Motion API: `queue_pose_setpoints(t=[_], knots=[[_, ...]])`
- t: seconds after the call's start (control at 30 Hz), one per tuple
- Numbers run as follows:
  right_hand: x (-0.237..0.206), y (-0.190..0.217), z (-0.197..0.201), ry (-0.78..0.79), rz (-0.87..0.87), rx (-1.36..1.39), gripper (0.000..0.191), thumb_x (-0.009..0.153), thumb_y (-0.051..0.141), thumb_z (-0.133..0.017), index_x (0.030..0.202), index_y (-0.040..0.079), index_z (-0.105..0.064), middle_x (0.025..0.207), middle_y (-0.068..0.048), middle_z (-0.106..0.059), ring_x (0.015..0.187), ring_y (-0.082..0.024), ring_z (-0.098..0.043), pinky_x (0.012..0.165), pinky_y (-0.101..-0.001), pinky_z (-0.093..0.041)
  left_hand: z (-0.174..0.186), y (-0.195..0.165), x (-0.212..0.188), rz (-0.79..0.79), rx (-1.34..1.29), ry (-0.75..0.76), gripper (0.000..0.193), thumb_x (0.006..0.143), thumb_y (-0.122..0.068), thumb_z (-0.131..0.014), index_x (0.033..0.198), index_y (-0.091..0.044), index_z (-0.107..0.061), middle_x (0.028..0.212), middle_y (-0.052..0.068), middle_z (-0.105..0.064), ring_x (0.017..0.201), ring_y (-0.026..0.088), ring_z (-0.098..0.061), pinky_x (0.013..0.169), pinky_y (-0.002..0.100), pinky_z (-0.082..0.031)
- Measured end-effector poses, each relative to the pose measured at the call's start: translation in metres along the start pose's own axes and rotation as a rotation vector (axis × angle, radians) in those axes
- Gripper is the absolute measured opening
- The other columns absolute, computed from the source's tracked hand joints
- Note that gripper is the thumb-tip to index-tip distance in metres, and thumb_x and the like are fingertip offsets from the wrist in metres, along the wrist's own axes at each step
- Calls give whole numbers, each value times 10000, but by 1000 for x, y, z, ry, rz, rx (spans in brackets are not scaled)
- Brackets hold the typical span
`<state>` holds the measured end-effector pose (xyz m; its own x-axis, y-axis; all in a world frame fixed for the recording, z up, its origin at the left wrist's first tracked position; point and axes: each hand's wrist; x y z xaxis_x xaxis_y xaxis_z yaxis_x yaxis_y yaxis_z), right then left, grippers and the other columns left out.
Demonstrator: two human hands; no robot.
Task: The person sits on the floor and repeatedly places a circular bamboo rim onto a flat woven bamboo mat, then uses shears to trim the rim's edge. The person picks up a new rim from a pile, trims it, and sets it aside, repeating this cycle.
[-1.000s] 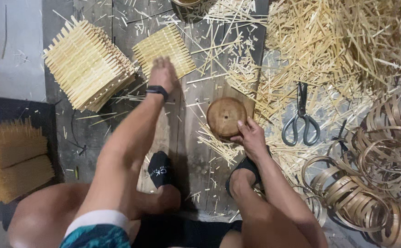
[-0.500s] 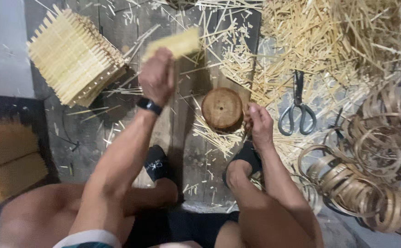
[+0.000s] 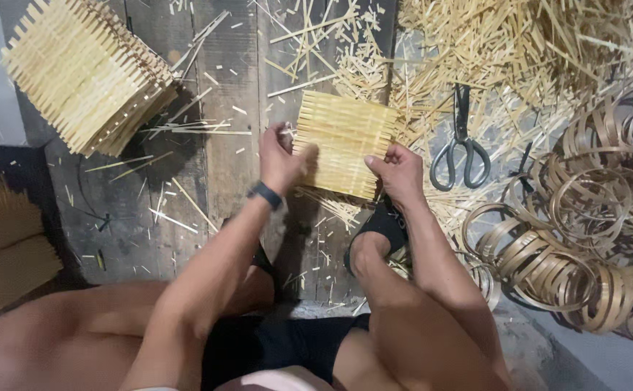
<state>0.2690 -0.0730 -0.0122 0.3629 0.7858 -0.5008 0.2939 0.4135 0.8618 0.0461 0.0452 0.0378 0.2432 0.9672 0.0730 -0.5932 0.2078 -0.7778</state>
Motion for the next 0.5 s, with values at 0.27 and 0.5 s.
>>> queue_pose_setpoints(t=[0.27,0.5], knots=[[2,-4,0,-78,-7,-200,209,827,80,-874,891,-8,-696,789,-35,-683,671,-56,-573,576,-222,-455,-12,60,17,630,-373,419,262,775,-71,-911,896,30,-701,783,29,-648,661,106,-545,555,289,-462],[1,-9,-21,-177,263,-470,357,762,213,-933,912,-11,-698,834,-55,-696,760,-97,-669,685,-285,-572,9,74,21,757,-409,505,272,791,-104,-864,1002,-22,-714,864,22,-684,721,121,-616,612,286,-512]])
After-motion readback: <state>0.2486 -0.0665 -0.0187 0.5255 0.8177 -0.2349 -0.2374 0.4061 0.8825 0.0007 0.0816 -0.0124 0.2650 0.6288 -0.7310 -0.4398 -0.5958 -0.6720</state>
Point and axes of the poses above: each hand's wrist, its own x-axis towards the middle knuckle, its own z-axis out of the back of the hand, y = z × x
